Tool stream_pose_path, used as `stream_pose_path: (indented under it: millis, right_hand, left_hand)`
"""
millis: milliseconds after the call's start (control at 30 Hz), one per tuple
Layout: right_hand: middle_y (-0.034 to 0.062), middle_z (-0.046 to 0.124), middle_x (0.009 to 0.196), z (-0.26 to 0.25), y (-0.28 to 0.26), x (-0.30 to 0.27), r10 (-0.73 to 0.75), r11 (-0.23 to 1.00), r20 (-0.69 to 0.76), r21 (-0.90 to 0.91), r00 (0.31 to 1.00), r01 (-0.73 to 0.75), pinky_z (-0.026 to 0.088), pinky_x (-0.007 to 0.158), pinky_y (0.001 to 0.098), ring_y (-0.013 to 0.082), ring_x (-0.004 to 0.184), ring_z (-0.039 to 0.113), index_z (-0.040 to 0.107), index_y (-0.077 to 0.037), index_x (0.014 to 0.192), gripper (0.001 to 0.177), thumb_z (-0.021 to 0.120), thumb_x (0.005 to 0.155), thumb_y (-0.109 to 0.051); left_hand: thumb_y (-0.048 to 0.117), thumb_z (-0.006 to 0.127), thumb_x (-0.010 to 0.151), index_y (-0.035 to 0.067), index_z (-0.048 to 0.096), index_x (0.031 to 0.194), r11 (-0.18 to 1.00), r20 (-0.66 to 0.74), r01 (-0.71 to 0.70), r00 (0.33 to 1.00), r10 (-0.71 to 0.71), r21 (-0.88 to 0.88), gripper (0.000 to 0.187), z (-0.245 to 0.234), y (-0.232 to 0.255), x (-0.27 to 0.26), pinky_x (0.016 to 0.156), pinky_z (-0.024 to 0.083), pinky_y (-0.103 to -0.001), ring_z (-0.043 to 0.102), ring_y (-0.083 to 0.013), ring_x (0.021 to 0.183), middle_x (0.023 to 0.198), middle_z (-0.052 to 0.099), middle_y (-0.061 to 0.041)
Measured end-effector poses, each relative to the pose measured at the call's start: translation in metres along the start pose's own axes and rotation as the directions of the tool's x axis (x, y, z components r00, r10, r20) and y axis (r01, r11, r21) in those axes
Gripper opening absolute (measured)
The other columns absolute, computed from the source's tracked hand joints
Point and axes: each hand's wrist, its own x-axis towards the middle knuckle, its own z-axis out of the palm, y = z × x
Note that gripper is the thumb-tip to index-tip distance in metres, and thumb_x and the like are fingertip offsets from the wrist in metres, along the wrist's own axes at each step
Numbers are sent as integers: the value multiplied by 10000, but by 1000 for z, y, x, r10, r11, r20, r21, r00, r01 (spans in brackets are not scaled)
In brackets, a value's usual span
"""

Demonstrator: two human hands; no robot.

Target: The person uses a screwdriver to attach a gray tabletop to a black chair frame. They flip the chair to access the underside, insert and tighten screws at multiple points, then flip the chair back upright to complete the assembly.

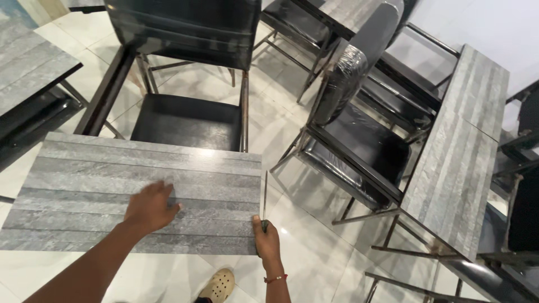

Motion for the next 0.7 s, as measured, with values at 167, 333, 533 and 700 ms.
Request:
stream_pose_path:
  millis: [167, 333, 533, 700]
  right_hand:
    - [79, 595, 648, 3, -2, 2, -49, 991, -107, -130, 993, 35, 479, 609, 367, 209, 615, 549, 608, -26, 748, 601, 630, 932, -598]
    - [184, 618, 1204, 20, -28, -16, -154, 868, -334, -495, 930, -34, 529, 828, 467, 360, 1052, 609, 688, -101, 1088, 382, 642, 943, -452]
    - [202, 457, 1496, 57, -69, -43, -578, 741, -427, -631, 695, 229, 395, 1077, 519, 390, 1355, 437, 679, -114, 1258, 389, 702, 899, -262]
    - [172, 533, 1432, 114, -93, -52, -628, 686, -416, -696, 658, 214, 296, 1091, 613, 381, 1333, 452, 700, -97, 1196, 358, 729, 886, -273]
  left_hand:
    - [437, 687, 889, 138, 609, 1349, 993, -16, -29, 999, 28, -111, 554, -1, -4, 1, 1156, 395, -463, 338, -335, 1476, 1602, 345, -141]
    - [382, 639, 930, 131, 653, 1350, 946, 83, -8, 996, 37, -323, 490, -18, -30, 1, 1086, 528, -404, 657, -283, 1274, 1360, 699, -108]
    - [359, 684, 883, 131, 594, 1379, 974, -160, -197, 971, 178, -114, 553, -28, -71, 20, 1156, 397, -423, 415, -297, 1444, 1524, 476, -133]
    - [338, 645, 909, 119, 524, 1436, 929, -108, -368, 926, 361, -51, 584, -38, -86, 45, 1172, 302, -522, 319, -333, 1481, 1578, 378, -159]
